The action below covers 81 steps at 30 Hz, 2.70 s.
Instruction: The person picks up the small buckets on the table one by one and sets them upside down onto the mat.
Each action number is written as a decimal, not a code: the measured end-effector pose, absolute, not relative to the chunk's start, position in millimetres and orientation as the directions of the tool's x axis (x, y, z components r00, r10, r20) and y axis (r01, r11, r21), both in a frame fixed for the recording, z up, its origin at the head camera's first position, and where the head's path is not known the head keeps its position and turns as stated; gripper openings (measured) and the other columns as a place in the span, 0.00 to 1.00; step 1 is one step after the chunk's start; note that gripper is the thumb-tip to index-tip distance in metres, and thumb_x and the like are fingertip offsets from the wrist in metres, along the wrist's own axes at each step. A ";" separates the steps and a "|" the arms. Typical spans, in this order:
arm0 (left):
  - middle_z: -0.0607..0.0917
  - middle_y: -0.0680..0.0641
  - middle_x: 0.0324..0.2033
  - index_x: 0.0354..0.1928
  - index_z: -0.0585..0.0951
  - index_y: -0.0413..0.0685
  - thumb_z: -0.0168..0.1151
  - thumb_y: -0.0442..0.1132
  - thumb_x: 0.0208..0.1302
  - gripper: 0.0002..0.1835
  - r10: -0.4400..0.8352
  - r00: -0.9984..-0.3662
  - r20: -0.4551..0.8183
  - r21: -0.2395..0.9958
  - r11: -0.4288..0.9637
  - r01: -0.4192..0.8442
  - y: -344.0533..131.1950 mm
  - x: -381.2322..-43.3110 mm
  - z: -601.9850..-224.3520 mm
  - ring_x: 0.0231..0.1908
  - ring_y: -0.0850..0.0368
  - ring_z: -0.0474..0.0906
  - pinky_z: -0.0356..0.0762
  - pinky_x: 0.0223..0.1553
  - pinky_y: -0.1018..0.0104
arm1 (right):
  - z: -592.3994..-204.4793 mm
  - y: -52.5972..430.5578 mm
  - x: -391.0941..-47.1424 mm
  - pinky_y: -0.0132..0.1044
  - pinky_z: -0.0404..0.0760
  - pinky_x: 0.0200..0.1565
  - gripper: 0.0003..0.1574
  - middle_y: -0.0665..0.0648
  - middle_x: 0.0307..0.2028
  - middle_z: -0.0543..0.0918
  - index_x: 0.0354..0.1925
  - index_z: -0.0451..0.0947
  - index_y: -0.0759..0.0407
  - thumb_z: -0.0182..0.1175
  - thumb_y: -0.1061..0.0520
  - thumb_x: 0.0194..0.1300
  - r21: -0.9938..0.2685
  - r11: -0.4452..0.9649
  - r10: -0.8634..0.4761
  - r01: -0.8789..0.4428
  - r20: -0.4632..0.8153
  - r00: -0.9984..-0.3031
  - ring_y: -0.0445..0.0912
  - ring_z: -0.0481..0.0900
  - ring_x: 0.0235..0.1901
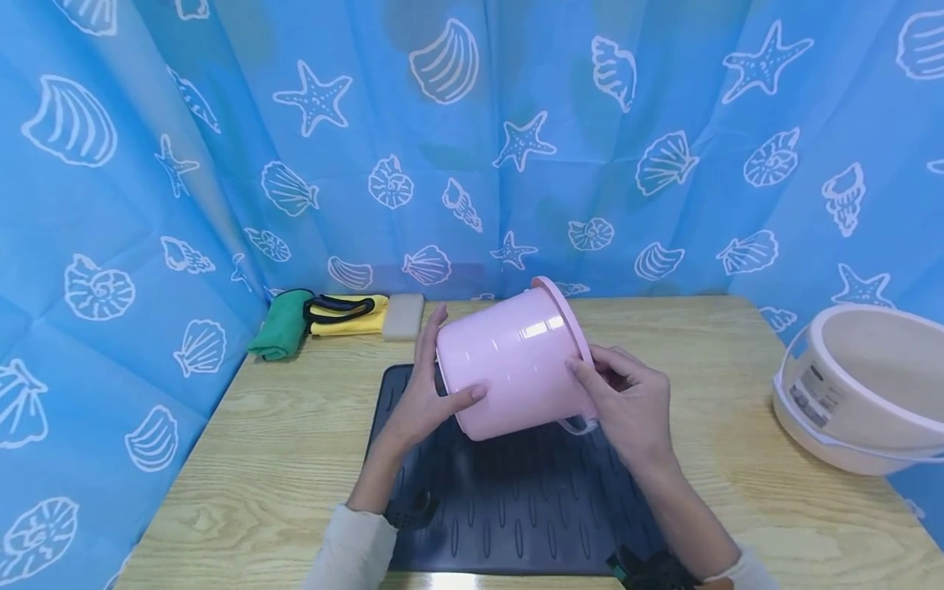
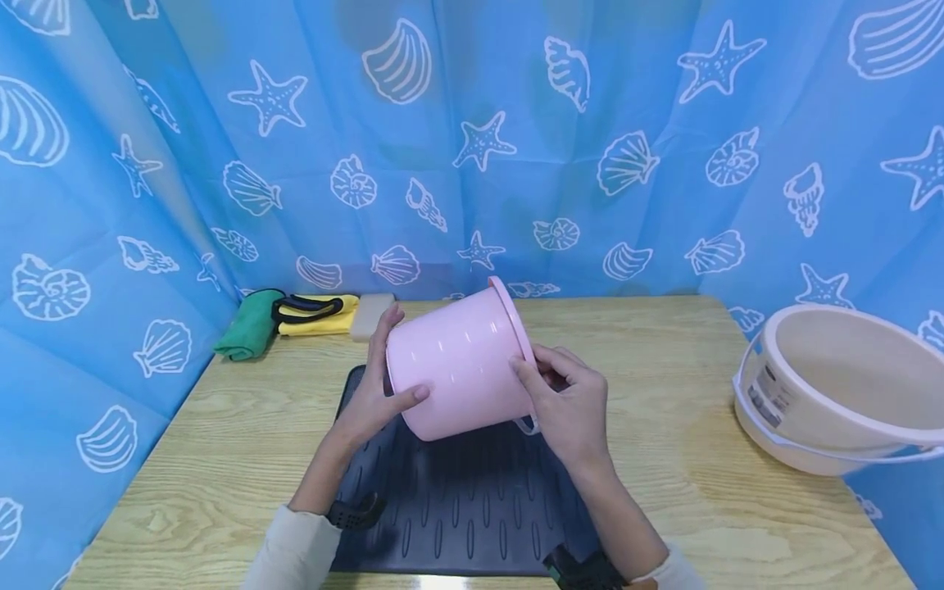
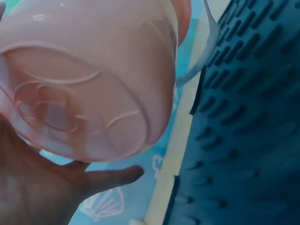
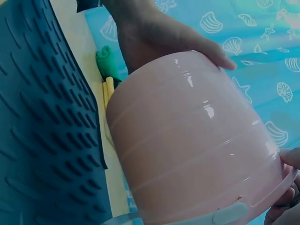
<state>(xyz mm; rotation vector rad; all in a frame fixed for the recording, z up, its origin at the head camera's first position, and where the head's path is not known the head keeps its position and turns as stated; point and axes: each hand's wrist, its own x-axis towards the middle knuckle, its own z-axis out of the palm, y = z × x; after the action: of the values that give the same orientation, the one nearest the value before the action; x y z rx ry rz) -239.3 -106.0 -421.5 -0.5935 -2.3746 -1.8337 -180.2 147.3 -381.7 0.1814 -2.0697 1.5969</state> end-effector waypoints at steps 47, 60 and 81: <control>0.53 0.57 0.71 0.76 0.54 0.64 0.72 0.33 0.50 0.53 0.193 -0.863 0.467 0.826 0.254 0.504 -191.5 -212.8 -374.2 0.66 0.49 0.57 0.76 0.48 0.35 | -367.2 197.9 -157.5 0.33 0.79 0.35 0.19 0.43 0.43 0.83 0.51 0.85 0.52 0.72 0.59 0.61 -0.426 0.665 -0.326 -0.614 0.574 -0.751 0.37 0.78 0.38; 0.53 0.59 0.72 0.76 0.55 0.62 0.72 0.31 0.48 0.54 0.172 -0.865 0.470 0.799 0.333 0.501 -213.5 -201.9 -364.3 0.65 0.52 0.56 0.73 0.49 0.32 | -380.5 208.8 -150.4 0.33 0.80 0.34 0.21 0.43 0.43 0.83 0.50 0.84 0.52 0.73 0.61 0.57 -0.386 0.674 -0.357 -0.630 0.576 -0.735 0.37 0.80 0.40; 0.55 0.56 0.71 0.77 0.52 0.61 0.72 0.28 0.48 0.57 0.145 -0.898 0.415 0.778 0.456 0.433 -254.2 -180.0 -348.5 0.61 0.54 0.57 0.71 0.51 0.32 | -401.4 215.2 -144.0 0.35 0.84 0.36 0.19 0.45 0.42 0.84 0.48 0.85 0.53 0.74 0.62 0.56 -0.383 0.674 -0.401 -0.632 0.529 -0.748 0.37 0.82 0.39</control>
<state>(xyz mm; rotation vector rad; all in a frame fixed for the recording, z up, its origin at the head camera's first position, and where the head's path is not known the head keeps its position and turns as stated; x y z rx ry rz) -180.0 -254.2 -348.5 -0.4947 -2.4197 -1.4183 -144.0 215.2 -401.4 0.8071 -2.4848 0.7844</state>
